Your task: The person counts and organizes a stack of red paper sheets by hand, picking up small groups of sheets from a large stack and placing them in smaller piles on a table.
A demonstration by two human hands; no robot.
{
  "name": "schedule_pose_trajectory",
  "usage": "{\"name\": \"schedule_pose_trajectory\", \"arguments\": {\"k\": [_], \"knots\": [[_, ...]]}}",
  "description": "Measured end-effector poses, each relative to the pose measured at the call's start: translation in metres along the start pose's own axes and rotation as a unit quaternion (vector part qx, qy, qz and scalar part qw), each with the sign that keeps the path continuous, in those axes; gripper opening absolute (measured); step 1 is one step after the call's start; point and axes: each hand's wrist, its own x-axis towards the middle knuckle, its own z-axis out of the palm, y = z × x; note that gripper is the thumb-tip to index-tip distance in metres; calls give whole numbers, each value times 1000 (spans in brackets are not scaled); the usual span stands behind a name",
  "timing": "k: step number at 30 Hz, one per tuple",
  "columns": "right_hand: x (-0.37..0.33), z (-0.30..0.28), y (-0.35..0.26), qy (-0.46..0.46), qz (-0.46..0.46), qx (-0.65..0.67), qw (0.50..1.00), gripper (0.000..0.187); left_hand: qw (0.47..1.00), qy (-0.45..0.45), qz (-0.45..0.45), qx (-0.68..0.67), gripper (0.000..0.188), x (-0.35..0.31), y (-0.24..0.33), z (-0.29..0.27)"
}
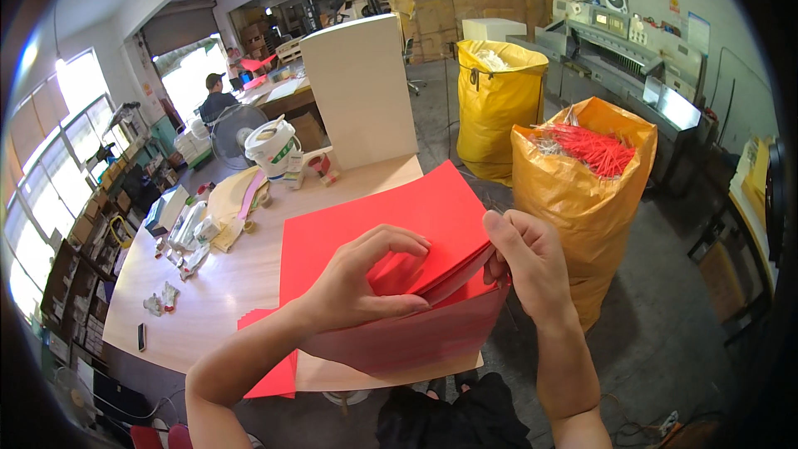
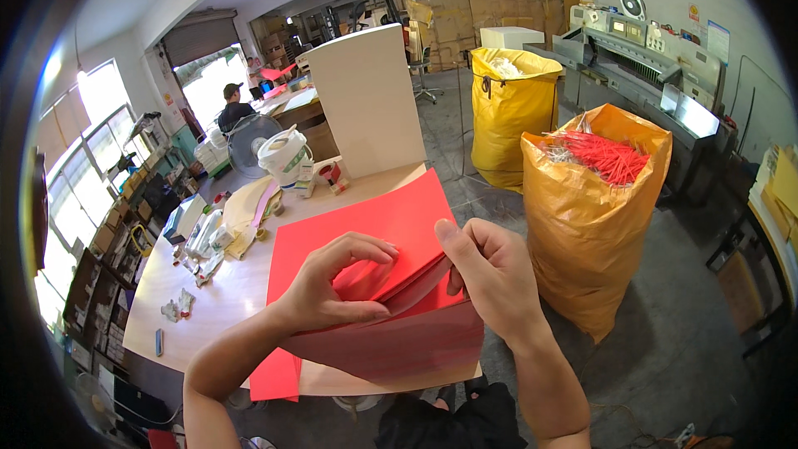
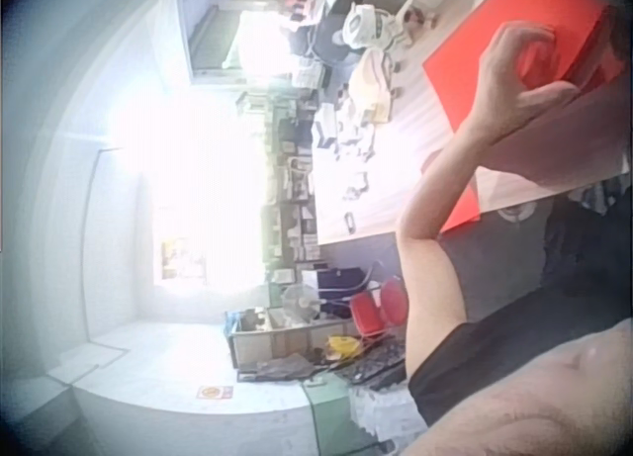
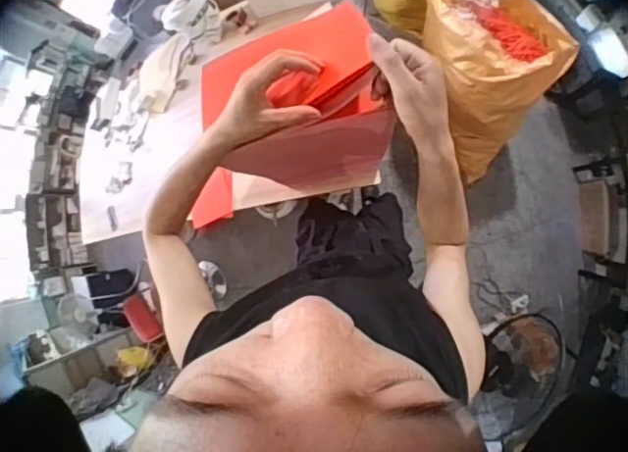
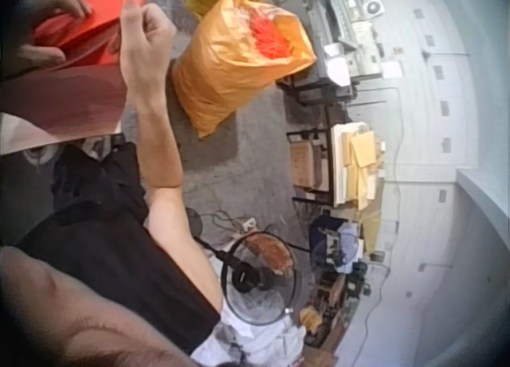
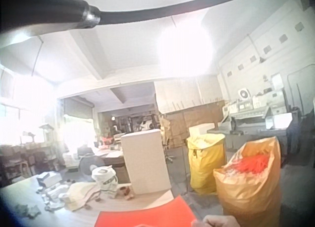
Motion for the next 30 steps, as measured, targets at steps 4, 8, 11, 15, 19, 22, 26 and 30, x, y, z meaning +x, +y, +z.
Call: {"name": "schedule_pose_trajectory", "arguments": {"k": [4, 8, 11, 15, 19, 22, 26, 30], "knots": [[-2, 0, 1, 0, -30, 4, 1000, 57, 998, 2, -47, -40, 63, -3, 0, -1], [-4, 4, -1, 10, -20, 34, 999, 58, 996, -3, -68, -51, 60, -3, 4, -2], [-3, 10, 2, 38, -72, -79, 994, 54, 991, 69, -46, -105, 57, -5, 2, 7], [3, 17, 5, 80, -156, -207, 962, 46, 999, -8, 28, 39, 63, 1, 10, -1], [3, 12, -3, 10, 27, 80, 996, 40, 994, 9, 71, 84, 52, 0, 8, 6], [2, 12, -4, 7, 26, 90, 996, 38, 996, 7, 36, 76, 59, -1, 11, 4], [1, 10, -4, 2, 17, 72, 997, 37, 997, 4, 43, 65, 59, -2, 7, 3], [-1, 8, -3, 3, 11, 45, 999, 38, 998, 4, 38, 45, 58, -2, 5, 2]]}}
